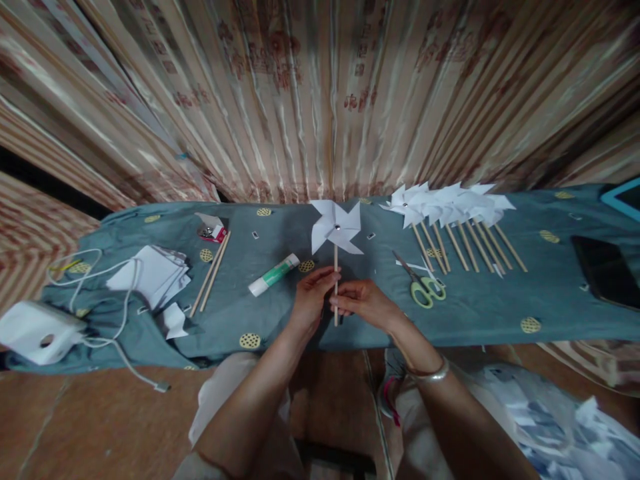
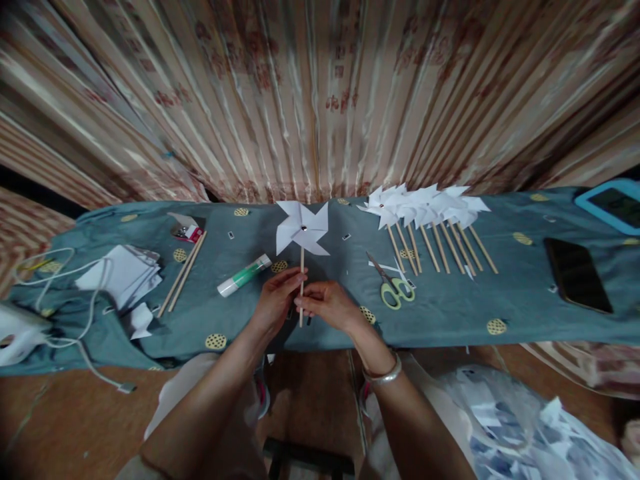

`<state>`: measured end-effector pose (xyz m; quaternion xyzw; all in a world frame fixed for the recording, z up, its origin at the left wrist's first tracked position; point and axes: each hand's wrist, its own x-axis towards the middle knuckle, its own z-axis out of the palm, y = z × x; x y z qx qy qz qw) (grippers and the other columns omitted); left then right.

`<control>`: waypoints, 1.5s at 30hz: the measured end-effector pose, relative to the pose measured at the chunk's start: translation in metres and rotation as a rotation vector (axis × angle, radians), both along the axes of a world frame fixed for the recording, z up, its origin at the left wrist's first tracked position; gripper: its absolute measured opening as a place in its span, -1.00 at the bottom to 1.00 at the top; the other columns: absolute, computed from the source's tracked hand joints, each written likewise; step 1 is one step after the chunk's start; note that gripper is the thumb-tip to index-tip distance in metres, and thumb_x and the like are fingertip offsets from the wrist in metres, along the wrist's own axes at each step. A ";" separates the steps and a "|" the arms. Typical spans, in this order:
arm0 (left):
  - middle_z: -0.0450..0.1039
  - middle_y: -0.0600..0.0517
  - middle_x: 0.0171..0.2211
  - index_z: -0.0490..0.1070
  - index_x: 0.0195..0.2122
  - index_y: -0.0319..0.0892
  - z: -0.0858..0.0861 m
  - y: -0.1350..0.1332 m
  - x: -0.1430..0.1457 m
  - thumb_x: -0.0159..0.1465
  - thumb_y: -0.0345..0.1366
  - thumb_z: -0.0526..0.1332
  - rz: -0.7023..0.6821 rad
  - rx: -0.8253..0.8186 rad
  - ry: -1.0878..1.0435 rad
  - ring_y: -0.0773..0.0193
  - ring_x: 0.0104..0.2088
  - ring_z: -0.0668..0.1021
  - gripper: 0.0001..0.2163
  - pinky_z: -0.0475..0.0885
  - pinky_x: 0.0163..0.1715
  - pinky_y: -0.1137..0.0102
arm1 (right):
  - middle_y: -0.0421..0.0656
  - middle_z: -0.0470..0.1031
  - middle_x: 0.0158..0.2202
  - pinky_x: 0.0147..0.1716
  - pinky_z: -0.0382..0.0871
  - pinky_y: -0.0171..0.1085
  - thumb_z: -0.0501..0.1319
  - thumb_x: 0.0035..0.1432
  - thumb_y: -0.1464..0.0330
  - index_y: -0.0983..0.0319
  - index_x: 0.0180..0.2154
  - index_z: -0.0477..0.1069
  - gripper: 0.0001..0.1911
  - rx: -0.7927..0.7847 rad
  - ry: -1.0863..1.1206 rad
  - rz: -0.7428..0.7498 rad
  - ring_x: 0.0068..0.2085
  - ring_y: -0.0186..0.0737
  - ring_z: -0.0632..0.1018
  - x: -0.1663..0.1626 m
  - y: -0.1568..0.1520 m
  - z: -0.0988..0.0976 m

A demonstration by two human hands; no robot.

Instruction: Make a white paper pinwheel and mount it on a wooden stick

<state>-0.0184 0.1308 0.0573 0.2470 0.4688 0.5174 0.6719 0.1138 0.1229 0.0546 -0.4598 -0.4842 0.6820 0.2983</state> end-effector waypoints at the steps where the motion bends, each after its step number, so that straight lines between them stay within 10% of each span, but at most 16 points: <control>1: 0.53 0.05 -0.48 0.60 -0.41 -0.21 0.000 0.000 0.000 -0.17 -0.22 0.48 -0.001 0.003 0.005 0.38 -0.47 0.46 -0.71 0.27 -0.44 0.47 | -0.24 0.49 -0.53 -0.44 0.32 -0.34 0.41 -0.17 0.02 0.26 -0.47 0.48 -0.57 0.001 -0.001 0.000 -0.51 -0.40 0.43 0.001 0.000 0.000; 13: 0.60 -0.01 -0.38 0.63 -0.40 -0.19 -0.004 0.000 0.000 -0.16 -0.23 0.50 -0.040 0.037 0.076 0.35 -0.39 0.50 -0.72 0.32 -0.33 0.45 | -0.18 0.57 -0.48 -0.47 0.33 -0.35 0.39 -0.11 0.03 0.27 -0.40 0.54 -0.58 0.046 -0.124 -0.089 -0.51 -0.39 0.46 0.046 0.005 0.022; 32: 0.63 -0.04 -0.37 0.63 -0.46 -0.17 0.002 -0.009 0.008 -0.18 -0.20 0.49 -0.265 0.013 0.180 0.29 -0.39 0.52 -0.75 0.37 -0.31 0.42 | -0.18 0.60 -0.47 -0.53 0.33 -0.37 0.43 -0.19 0.14 0.21 -0.41 0.56 -0.68 0.295 0.010 -0.903 -0.52 -0.40 0.46 0.091 0.030 0.028; 45: 0.60 -0.02 -0.45 0.63 -0.46 -0.18 0.000 -0.014 0.004 -0.14 -0.18 0.48 -0.354 0.031 0.176 0.29 -0.44 0.52 -0.75 0.36 -0.32 0.39 | -0.15 0.62 -0.28 -0.32 0.46 -0.30 0.38 -0.06 0.04 0.16 -0.23 0.55 -0.59 0.380 0.011 -0.927 -0.28 -0.27 0.60 0.085 0.029 0.031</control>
